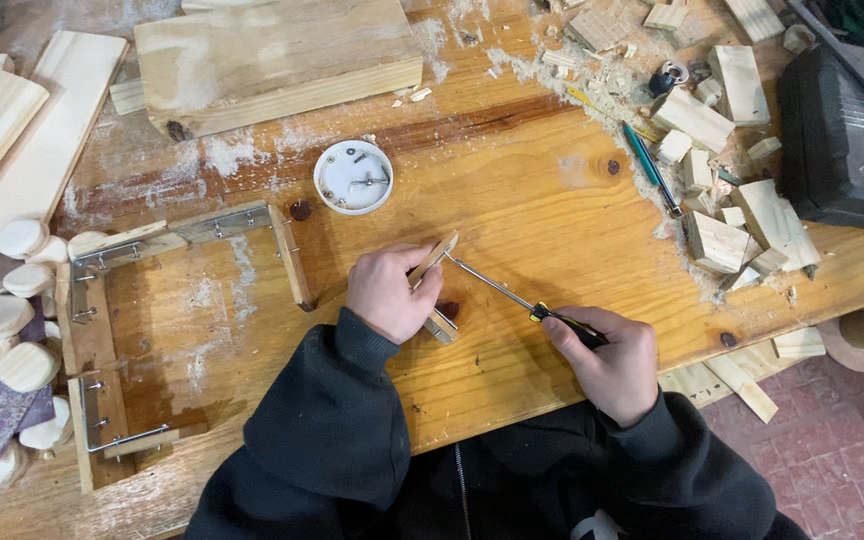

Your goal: The person attaches metal brackets to small wooden blocks using a screwdriver. They repeatedly pick up screws from a small container, align the brackets, and tighten the screws to secure the pieces together on a cluttered workbench.

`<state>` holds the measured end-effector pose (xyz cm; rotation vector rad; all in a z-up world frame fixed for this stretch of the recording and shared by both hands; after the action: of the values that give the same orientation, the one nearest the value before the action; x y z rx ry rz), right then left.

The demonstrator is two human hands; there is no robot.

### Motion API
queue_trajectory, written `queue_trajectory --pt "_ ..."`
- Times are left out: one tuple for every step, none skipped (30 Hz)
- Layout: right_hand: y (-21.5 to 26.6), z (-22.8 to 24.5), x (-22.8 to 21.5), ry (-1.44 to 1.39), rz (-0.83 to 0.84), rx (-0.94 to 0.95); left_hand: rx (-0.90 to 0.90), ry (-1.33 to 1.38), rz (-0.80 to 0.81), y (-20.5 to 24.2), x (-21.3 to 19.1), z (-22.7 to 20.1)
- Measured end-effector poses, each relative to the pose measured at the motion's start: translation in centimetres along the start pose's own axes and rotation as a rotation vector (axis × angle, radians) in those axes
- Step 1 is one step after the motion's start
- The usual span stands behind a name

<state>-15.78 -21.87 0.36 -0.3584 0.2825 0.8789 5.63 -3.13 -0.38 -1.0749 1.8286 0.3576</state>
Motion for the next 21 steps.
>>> queue_trajectory --pt "0.0 0.4 0.1 0.0 0.002 -0.001 -0.001 0.0 -0.001 0.0 0.2 0.2" --pt "0.1 0.7 0.3 0.023 0.024 0.015 -0.016 0.0 0.014 0.0 0.5 0.4" --pt "0.1 1.0 0.5 0.046 0.046 0.03 -0.03 0.0 0.029 0.0 0.7 0.6" --pt "0.1 1.8 0.7 0.047 0.046 0.028 -0.03 0.0 0.027 0.0 0.6 0.4" --pt "0.2 2.7 0.9 0.037 0.052 0.026 -0.028 -0.005 0.025 0.0 0.4 0.3" --pt "0.3 3.5 1.1 0.026 0.058 0.024 -0.025 -0.01 0.024 0.0 0.2 0.2" --pt "0.3 3.4 1.1 0.027 0.057 0.024 -0.025 -0.01 0.024 -0.1 0.2 0.1" --pt "0.3 3.7 1.2 0.028 0.078 -0.023 -0.041 -0.011 0.031 -0.1 0.2 0.1" --pt "0.3 3.9 1.3 0.03 0.101 -0.069 -0.06 -0.012 0.039 0.0 0.2 0.1" --pt "0.6 3.0 1.4 0.03 0.101 -0.068 -0.061 -0.012 0.04 0.2 0.3 0.2" --pt "0.8 2.5 1.3 0.068 0.065 -0.114 -0.05 -0.003 0.045 0.3 0.4 0.2" --pt "1.0 1.9 1.2 0.106 0.028 -0.161 -0.039 0.006 0.05 0.3 0.5 0.1" --pt "1.0 2.3 1.2 0.106 0.028 -0.162 -0.038 0.006 0.049 0.3 0.3 0.0" --pt "1.1 3.0 1.1 0.146 -0.012 -0.204 -0.04 0.016 0.048 0.3 0.2 0.0" --pt "1.2 3.6 1.0 0.186 -0.049 -0.245 -0.044 0.026 0.049 0.4 0.2 -0.1" --pt "1.1 3.9 1.0 0.185 -0.047 -0.246 -0.046 0.026 0.048 0.3 0.1 0.0" --pt "1.1 4.1 1.0 0.216 -0.043 -0.248 -0.031 0.031 0.046 0.3 0.1 -0.1" --pt "1.0 4.3 1.0 0.247 -0.04 -0.25 -0.016 0.037 0.044 0.3 0.1 -0.1" --pt "1.1 4.1 1.1 0.247 -0.039 -0.249 -0.016 0.037 0.045 0.3 0.3 0.0" --pt "1.1 3.8 1.2 0.205 -0.024 -0.216 -0.001 0.038 0.042 0.4 0.4 0.0" --pt "1.1 3.4 1.4 0.162 -0.01 -0.183 0.016 0.038 0.039 0.3 0.5 0.1"
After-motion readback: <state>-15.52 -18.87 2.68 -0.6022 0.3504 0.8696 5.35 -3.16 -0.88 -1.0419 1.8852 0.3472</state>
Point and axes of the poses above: each hand's wrist, its own y-axis away from the middle knuckle, its own x-axis out of the palm, z = x × y, the point moved 6 cm from there along -y, towards the middle knuckle, and after that the axes turned 15 degrees about -y, right-handed, at the moved point
